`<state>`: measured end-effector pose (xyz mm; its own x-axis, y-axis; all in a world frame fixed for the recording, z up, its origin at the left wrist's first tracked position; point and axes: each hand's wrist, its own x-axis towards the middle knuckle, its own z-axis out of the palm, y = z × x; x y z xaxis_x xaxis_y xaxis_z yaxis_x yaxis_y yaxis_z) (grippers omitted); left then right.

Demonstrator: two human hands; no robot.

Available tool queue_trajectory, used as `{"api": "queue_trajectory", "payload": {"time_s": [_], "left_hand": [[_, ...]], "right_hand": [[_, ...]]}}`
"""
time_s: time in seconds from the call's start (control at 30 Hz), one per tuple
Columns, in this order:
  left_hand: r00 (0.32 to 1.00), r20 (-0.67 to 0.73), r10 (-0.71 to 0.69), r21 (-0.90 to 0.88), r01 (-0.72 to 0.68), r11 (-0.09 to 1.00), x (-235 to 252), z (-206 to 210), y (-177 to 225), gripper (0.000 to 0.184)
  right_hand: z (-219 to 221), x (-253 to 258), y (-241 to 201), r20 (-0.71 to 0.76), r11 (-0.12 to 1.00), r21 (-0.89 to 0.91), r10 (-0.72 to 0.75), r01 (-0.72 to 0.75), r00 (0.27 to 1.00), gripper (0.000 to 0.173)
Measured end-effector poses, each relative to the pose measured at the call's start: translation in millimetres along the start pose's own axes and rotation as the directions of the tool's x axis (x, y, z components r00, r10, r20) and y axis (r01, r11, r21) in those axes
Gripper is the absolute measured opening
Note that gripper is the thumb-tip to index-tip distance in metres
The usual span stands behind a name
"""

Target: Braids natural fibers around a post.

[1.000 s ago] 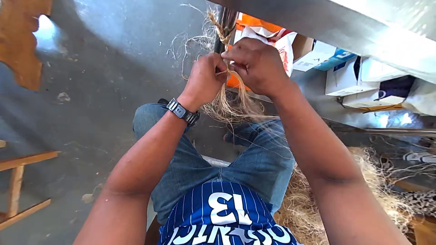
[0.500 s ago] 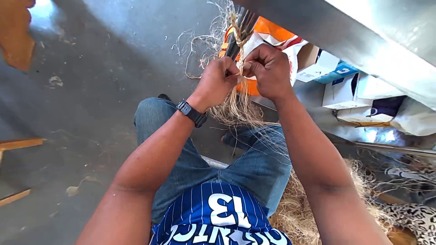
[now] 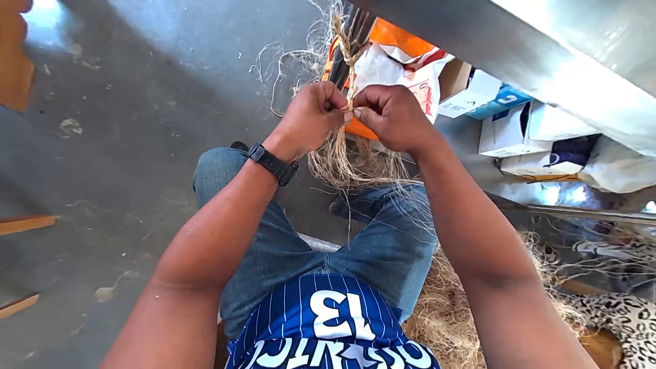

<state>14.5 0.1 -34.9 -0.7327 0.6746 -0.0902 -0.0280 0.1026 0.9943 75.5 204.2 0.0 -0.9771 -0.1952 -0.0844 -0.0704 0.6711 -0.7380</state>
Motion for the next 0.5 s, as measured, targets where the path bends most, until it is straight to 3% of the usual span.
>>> {"api": "queue_trajectory", "payload": {"time_s": [0.23,0.4,0.5], "left_hand": [[0.998,0.006,-0.055,-0.199,0.055,0.979,-3,1,-3,0.014],[0.999,-0.036,0.011,0.131,-0.006,0.991,-1,2,-6,0.017],[1.000,-0.017,0.006,0.165,-0.003,0.986,-2,-2,-2,0.018]], "right_hand": [[-6,3,-6,0.019,0.998,-0.054,-0.034,0.035,0.999,0.019],[-3,3,-5,0.023,0.992,-0.127,-0.016,0.019,1.000,0.021],[-2,6,-6,0.023,0.990,-0.139,-0.028,0.031,0.999,0.021]]}}
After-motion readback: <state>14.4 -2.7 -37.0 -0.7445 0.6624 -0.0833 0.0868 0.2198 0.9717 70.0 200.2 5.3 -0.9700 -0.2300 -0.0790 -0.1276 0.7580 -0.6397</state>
